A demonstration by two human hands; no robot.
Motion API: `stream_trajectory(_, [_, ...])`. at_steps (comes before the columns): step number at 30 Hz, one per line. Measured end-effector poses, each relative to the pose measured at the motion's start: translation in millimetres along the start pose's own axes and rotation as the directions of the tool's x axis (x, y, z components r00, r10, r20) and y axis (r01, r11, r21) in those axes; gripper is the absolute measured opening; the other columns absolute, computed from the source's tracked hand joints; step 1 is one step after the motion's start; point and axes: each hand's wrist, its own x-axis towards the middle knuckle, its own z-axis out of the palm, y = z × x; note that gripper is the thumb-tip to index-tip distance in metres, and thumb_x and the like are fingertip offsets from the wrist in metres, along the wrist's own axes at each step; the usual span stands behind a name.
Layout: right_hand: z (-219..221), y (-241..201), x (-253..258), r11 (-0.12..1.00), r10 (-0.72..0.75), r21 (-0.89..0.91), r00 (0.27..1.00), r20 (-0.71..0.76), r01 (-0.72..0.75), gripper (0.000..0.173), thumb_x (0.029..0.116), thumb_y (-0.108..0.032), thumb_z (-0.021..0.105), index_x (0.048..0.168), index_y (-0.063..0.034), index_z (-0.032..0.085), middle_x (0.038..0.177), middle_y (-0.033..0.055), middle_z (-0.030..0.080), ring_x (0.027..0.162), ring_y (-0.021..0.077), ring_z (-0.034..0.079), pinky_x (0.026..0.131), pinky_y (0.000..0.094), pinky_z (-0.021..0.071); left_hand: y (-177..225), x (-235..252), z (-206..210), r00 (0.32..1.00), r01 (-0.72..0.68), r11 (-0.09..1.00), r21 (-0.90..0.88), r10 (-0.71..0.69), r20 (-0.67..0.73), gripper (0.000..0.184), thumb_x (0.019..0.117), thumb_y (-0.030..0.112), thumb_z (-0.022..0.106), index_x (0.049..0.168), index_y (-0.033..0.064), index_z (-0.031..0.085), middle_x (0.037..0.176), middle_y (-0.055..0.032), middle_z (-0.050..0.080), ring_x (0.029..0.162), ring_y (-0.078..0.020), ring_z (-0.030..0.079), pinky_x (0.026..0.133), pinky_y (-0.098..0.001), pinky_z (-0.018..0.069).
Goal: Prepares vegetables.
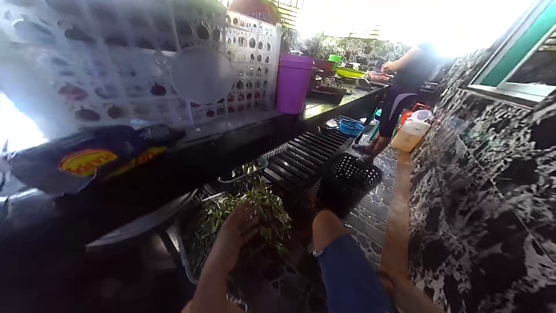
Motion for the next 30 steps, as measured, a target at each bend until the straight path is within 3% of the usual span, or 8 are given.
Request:
stream_trajectory(1, [-11,-7,17,0.993,-0.051,0.095,0.981,-0.189,0.07,0.045,0.0979,-0.006,0.059,0.141,0.0053,0.056,0.125,0.0371,0.062,0.119,0.0554,0.059,0.1,0.0718,0.0434,3,-12,-1,1.0,-0.008,1.0,-0.007,0.008,-0.006,0.045,0.1104,0.032,0.037,0.152,0.0175,0.047,0.141,-0.0089,0.061,0.118,-0.0285,0.066,0.093,-0.0495,0.0555])
stream_trajectory(4, [-56,-17,60,0.966,-0.205,0.073,0.902,-0.379,0.25,0.038,0.1022,-0.013,0.058,0.138,-0.0004,0.061,0.126,0.028,0.066,0.116,0.0454,0.064,0.101,0.0647,0.0472,-1,-40,-2,0.999,-0.037,0.999,-0.024,0.037,-0.035,0.047,0.1109,0.037,0.032,0.151,0.0176,0.047,0.143,-0.0074,0.061,0.119,-0.0277,0.065,0.092,-0.0475,0.0553])
stream_trajectory(9, [-128,-64,65,0.903,-0.404,-0.095,0.752,-0.521,0.419,0.032,0.1057,-0.016,0.056,0.135,-0.0067,0.065,0.128,0.0214,0.067,0.118,0.042,0.064,0.101,0.0667,0.0464,-25,-70,6,0.986,-0.066,0.996,-0.06,0.056,-0.156,0.048,0.1102,0.041,0.036,0.148,0.0157,0.052,0.137,-0.0087,0.064,0.114,-0.0268,0.068,0.09,-0.0458,0.0565])
stream_trajectory(11, [-148,-86,60,0.891,-0.424,-0.097,0.739,-0.523,0.443,0.032,0.1061,-0.018,0.056,0.135,-0.0102,0.066,0.132,0.0192,0.065,0.123,0.0402,0.061,0.104,0.0663,0.0446,-38,-76,8,0.978,-0.039,0.995,-0.093,0.019,-0.206,0.046,0.1104,0.039,0.037,0.146,0.0152,0.053,0.135,-0.0089,0.065,0.111,-0.0257,0.068,0.089,-0.0441,0.0561])
stream_trajectory(15, [-162,-120,62,0.811,-0.552,-0.129,0.675,-0.49,0.57,0.029,0.1053,-0.02,0.059,0.133,-0.0134,0.068,0.126,0.0126,0.068,0.113,0.0299,0.066,0.097,0.0579,0.0514,-53,-77,14,0.953,0.008,0.992,-0.126,-0.046,-0.3,0.043,0.11,0.036,0.041,0.144,0.014,0.056,0.129,-0.0094,0.068,0.103,-0.024,0.07,0.085,-0.0407,0.0573])
stream_trajectory(21, [-160,-169,117,0.664,-0.746,-0.122,0.645,-0.165,0.737,0.033,0.1018,-0.022,0.065,0.134,-0.0153,0.067,0.125,0.0087,0.069,0.108,0.0248,0.068,0.094,0.0534,0.0555,-46,-46,11,0.909,-0.036,0.997,-0.069,0.004,-0.416,0.039,0.1093,0.032,0.045,0.14,0.0136,0.058,0.128,-0.0095,0.068,0.107,-0.0264,0.069,0.087,-0.0445,0.0566])
stream_trajectory(26, [-149,-216,183,0.6,-0.697,-0.091,0.576,0.428,0.795,0.045,0.1043,-0.028,0.061,0.146,-0.0117,0.057,0.134,0.0176,0.064,0.118,0.0317,0.064,0.106,0.0539,0.0475,-48,-7,20,0.882,-0.027,0.999,0.041,0.043,-0.469,0.037,0.1094,0.031,0.045,0.139,0.0133,0.059,0.129,-0.0093,0.068,0.112,-0.0282,0.068,0.09,-0.0492,0.0557])
stream_trajectory(30, [-136,-267,240,0.583,-0.636,-0.194,0.592,0.495,0.789,0.047,0.1059,-0.032,0.056,0.146,-0.0078,0.055,0.138,0.024,0.061,0.128,0.0413,0.058,0.11,0.0625,0.0402,-45,31,24,0.91,-0.018,0.988,0.155,0.08,-0.407,0.036,0.106,0.029,0.054,0.137,0.0111,0.061,0.126,-0.0101,0.069,0.11,-0.0264,0.069,0.09,-0.0479,0.0575])
